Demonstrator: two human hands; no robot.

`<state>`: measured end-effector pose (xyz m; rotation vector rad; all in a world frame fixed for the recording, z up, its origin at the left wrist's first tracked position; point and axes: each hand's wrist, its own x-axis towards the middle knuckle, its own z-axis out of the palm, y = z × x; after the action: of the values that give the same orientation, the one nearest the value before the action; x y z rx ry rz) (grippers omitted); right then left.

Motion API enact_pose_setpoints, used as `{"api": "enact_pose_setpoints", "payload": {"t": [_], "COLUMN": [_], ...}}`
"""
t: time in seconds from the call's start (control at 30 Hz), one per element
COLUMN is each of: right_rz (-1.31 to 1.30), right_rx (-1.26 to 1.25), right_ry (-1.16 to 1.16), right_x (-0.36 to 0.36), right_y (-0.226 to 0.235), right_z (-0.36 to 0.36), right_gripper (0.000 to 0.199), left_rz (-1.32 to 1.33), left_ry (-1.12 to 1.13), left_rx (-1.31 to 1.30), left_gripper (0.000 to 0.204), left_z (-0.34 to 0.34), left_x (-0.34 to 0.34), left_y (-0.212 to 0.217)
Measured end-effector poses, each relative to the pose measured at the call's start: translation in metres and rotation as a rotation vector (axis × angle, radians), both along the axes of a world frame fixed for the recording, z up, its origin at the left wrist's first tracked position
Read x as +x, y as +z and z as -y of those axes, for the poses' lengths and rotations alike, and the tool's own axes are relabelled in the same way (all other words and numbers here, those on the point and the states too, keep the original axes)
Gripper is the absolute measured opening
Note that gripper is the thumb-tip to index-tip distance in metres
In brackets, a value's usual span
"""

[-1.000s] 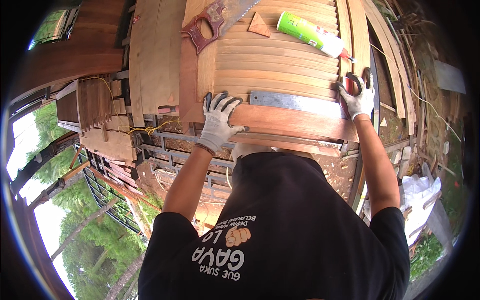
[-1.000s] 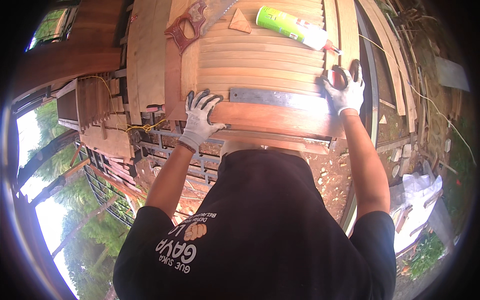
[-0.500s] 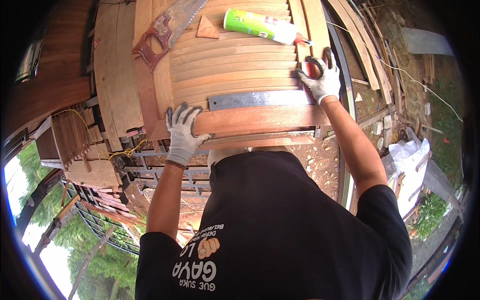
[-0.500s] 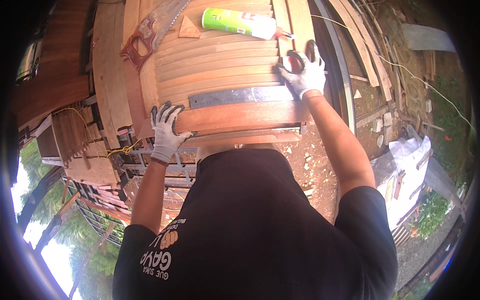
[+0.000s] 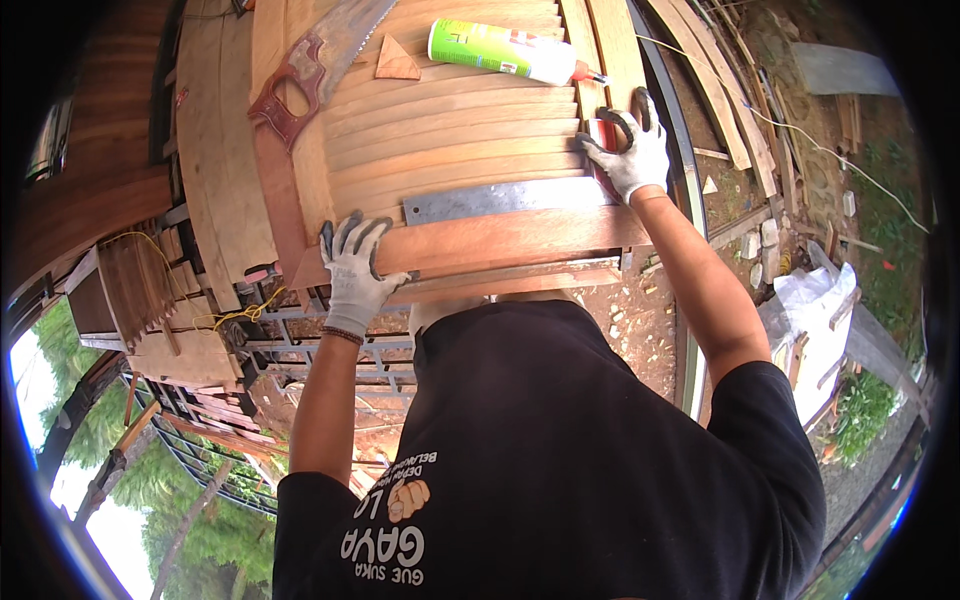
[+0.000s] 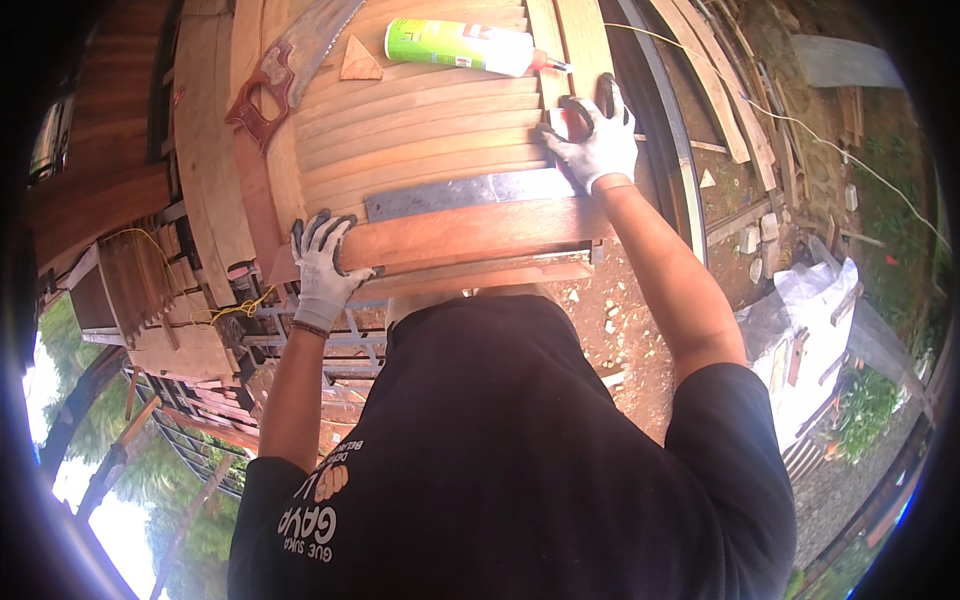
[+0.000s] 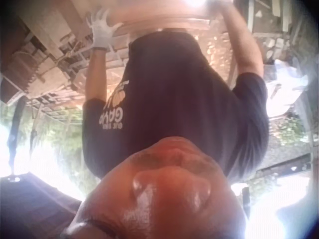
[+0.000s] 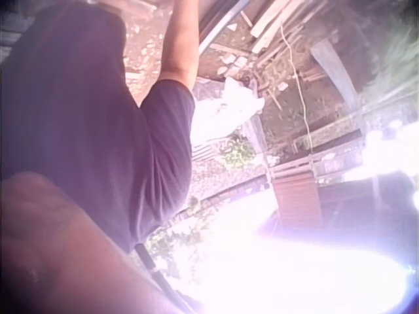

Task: The person saws a wooden plank, measures and marks it with a square, applies glue to the edges, and joins the pieces together on a workbench.

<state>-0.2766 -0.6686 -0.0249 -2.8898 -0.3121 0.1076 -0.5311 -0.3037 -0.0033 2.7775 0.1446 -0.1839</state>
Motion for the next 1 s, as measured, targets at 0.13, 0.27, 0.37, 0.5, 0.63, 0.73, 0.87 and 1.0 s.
{"api": "enact_pose_setpoints", "payload": {"t": [0.13, 0.27, 0.37, 0.5, 0.63, 0.73, 0.87, 1.0], "right_rz": [0.04, 0.145, 0.114, 0.11, 0.13, 0.133, 0.159, 0.09], "right_rx": [0.014, 0.131, 0.119, 0.103, 0.115, 0.117, 0.11, 0.038], "right_ry": [-0.031, 0.04, 0.061, 0.055, 0.069, 0.072, 0.079, 0.029], "right_x": [0.0, 0.007, 0.01, 0.012, 0.012, 0.012, 0.013, 0.006], "right_y": [-0.002, -0.035, -0.031, -0.033, -0.035, -0.033, -0.039, -0.019], "right_z": [0.009, 0.029, 0.028, 0.026, 0.028, 0.026, 0.031, 0.014], "right_gripper": [0.061, 0.057, 0.057, 0.056, 0.056, 0.055, 0.057, 0.059], "left_rz": [0.029, -0.024, -0.036, -0.076, -0.075, -0.061, -0.038, -0.06], "left_ry": [-0.007, 0.02, 0.03, 0.038, 0.035, 0.046, 0.039, 0.053], "left_rx": [-0.015, -0.032, -0.049, -0.059, -0.058, -0.069, -0.055, -0.025], "left_gripper": [0.091, 0.088, 0.087, 0.09, 0.088, 0.088, 0.088, 0.089], "left_z": [0.0, -0.003, 0.0, -0.001, -0.002, -0.001, -0.001, 0.002], "left_x": [0.001, 0.0, 0.0, -0.002, -0.001, -0.002, 0.0, -0.001], "left_y": [-0.004, -0.006, -0.006, -0.007, -0.006, -0.005, -0.006, -0.008]}}
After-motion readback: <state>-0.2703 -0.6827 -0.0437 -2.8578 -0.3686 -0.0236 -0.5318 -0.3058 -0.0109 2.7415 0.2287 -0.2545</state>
